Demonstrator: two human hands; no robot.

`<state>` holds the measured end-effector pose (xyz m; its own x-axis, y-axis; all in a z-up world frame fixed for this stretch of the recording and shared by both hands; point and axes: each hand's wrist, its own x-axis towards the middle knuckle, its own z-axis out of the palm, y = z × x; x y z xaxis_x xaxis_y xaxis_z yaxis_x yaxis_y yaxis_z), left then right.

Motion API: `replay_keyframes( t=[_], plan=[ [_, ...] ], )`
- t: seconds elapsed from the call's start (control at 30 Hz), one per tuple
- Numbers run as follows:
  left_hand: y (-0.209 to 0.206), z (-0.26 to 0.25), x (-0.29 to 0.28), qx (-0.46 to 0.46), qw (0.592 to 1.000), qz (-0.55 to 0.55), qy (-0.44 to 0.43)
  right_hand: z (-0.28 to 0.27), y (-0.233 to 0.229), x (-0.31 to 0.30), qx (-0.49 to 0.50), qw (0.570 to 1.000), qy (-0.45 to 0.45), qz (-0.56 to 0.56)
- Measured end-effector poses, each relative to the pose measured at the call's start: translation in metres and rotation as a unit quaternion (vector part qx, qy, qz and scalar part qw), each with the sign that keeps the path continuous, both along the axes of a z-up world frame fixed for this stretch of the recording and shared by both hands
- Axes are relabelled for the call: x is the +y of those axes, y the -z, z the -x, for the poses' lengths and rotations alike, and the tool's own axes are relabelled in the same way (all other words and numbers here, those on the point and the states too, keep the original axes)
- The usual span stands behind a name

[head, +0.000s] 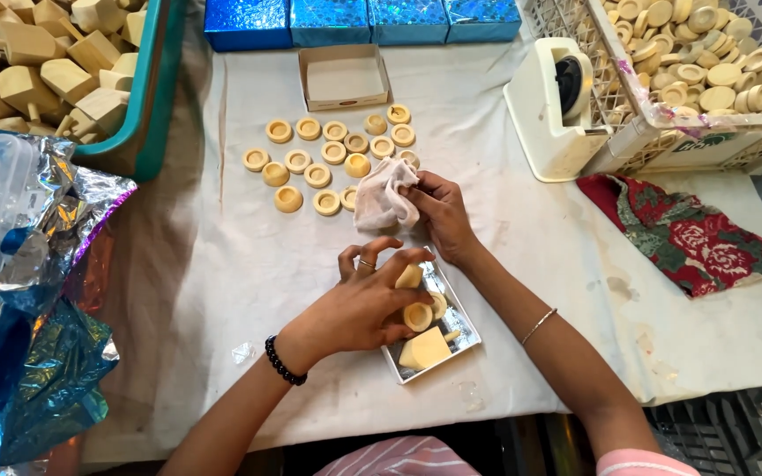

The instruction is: The person polishes small wooden components by hand using a piece of white cloth. The person handles multiple circular and house-shaped wooden blocks, wiping their surfaces before arranging them on the work surface and placing some into a small cardboard box.

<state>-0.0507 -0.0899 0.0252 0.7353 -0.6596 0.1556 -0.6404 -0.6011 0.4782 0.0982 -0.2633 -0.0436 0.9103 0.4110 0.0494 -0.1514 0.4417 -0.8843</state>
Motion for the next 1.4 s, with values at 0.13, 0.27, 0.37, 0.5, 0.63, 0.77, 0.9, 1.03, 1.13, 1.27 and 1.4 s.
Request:
replay_keyframes(
  t=[0.13,0.27,0.37,0.5,0.63,0.77,0.9,1.03,1.13,1.27,1.4],
  plan=[
    [0.0013,0.0008,0.0000,-0.002,1.000,0.004,-0.010,-0.0005,0.0013,-0.0002,-0.010,1.000,0.002,0.011],
    [0.0037,0.0011,-0.0003,0.005,1.000,0.004,-0.022,0.0000,0.0013,0.0000,-0.019,1.000,-0.003,0.005],
    [0.0045,0.0005,-0.0007,0.007,1.000,0.004,-0.026,-0.0006,0.0025,-0.0002,-0.021,1.000,-0.004,0.006],
    [0.0029,0.0006,-0.0018,0.011,1.000,-0.004,-0.028,0.0000,0.0018,-0.0008,-0.028,0.999,-0.002,0.015],
    [0.0002,0.0016,-0.0027,0.008,1.000,0.001,-0.021,0.0020,-0.0021,-0.0002,-0.031,0.999,-0.002,0.021],
    [-0.0003,0.0026,-0.0031,0.001,1.000,-0.015,-0.020,0.0003,0.0008,-0.0007,-0.029,0.999,0.001,0.027],
    [-0.0017,0.0039,-0.0038,-0.010,0.999,-0.027,-0.027,-0.0001,0.0006,-0.0002,-0.025,0.999,0.001,0.028],
    [0.0021,0.0035,-0.0035,-0.023,0.999,-0.027,-0.033,-0.0008,0.0032,-0.0012,-0.028,0.999,0.001,0.027],
    [0.0055,0.0025,-0.0024,-0.044,0.998,-0.031,-0.045,-0.0004,0.0023,-0.0008,-0.032,0.999,0.000,0.027],
    [0.0058,0.0021,-0.0027,-0.048,0.998,-0.037,-0.037,0.0001,0.0018,-0.0004,-0.033,0.999,-0.001,0.030],
    [0.0051,0.0020,-0.0043,-0.036,0.998,-0.041,-0.025,-0.0009,0.0034,-0.0010,-0.035,0.999,-0.002,0.030]
  ],
)
